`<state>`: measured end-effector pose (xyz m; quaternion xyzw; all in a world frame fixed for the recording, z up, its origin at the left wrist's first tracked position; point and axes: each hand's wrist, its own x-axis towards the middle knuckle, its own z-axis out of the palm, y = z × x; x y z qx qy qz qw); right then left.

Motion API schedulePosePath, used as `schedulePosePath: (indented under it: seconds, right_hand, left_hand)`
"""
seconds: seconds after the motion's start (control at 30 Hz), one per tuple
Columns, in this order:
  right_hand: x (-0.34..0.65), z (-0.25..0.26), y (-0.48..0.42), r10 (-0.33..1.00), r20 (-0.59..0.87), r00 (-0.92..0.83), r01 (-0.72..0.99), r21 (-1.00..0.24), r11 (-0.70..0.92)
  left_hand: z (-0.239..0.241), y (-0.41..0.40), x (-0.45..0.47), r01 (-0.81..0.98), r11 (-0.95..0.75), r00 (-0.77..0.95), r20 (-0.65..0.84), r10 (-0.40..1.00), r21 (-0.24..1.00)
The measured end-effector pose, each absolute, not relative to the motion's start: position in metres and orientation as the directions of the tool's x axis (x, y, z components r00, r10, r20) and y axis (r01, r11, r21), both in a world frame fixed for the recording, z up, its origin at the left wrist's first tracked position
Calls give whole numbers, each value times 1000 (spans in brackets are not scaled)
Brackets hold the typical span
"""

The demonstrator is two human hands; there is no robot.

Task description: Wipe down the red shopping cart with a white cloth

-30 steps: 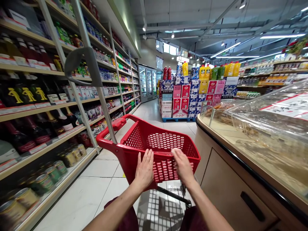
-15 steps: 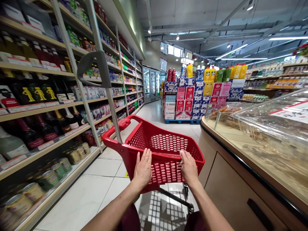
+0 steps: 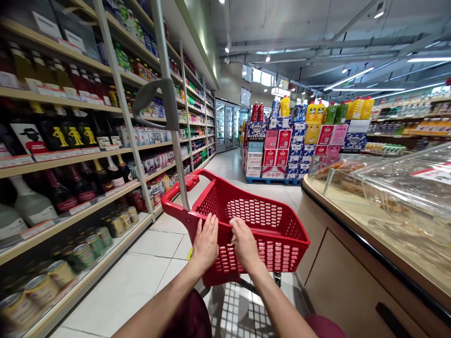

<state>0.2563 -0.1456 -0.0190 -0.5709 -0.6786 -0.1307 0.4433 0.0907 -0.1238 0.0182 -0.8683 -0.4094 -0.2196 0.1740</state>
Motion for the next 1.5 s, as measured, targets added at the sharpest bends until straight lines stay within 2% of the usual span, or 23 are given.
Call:
schedulePosePath:
  seconds: [0.1, 0.2, 0.27, 0.33, 0.43, 0.57, 0.7, 0.87, 0.97, 1.1, 1.17, 1.23, 1.37, 1.43, 1.5]
  right_hand:
    - [238, -15, -143, 635, 770, -59, 857, -288, 428]
    - [252, -24, -148, 651, 758, 50, 893, -326, 310]
    - [255, -24, -148, 655, 742, 143, 901, -372, 224]
    - [234, -12, -139, 662, 736, 139, 882, -396, 256]
    - [170, 16, -117, 635, 772, 17, 821, -373, 432]
    - [120, 27, -108, 512, 854, -92, 781, -258, 569]
    - [144, 39, -125, 376, 877, -299, 722, -49, 690]
    - [151, 170, -104, 145, 945, -294, 729, 124, 673]
    - [150, 209, -82, 158, 889, -431, 746, 252, 617]
    - [167, 147, -86, 251, 659, -709, 614, 401, 679]
    - [175, 122, -92, 280, 555, -783, 563, 442, 698]
    - [175, 130, -91, 313, 588, -746, 617, 433, 657]
    - [164, 189, -76, 271, 808, -522, 776, 319, 544]
    - [162, 188, -76, 257, 806, -533, 766, 331, 551]
    - [164, 165, -83, 284, 703, -652, 695, 402, 596]
  left_hand:
    - [27, -121, 73, 752, -648, 580, 587, 565, -119]
    - [48, -110, 42, 860, -509, 320, 752, 576, 23]
    - [60, -101, 23, 910, -402, 175, 782, 599, 105]
    - [67, -93, 12, 912, -402, 209, 751, 627, 82]
    - [64, -87, 9, 892, -452, 297, 709, 639, 34]
    - [57, -84, 5, 867, -496, 328, 710, 623, 35]
    - [55, -83, -1, 840, -540, 359, 704, 613, 42]
    - [56, -84, -1, 841, -536, 343, 693, 634, 74]
    - [56, -84, -1, 828, -556, 365, 690, 626, 66]
    - [57, -85, -3, 807, -584, 386, 675, 628, 82]
    - [57, -86, -3, 803, -588, 385, 669, 636, 97]
    - [57, -86, -2, 804, -586, 381, 667, 640, 103]
    - [58, -86, 0, 807, -581, 381, 662, 645, 101]
    - [58, -86, 0, 806, -584, 387, 660, 644, 98]
    - [59, -87, 0, 803, -587, 391, 655, 646, 99]
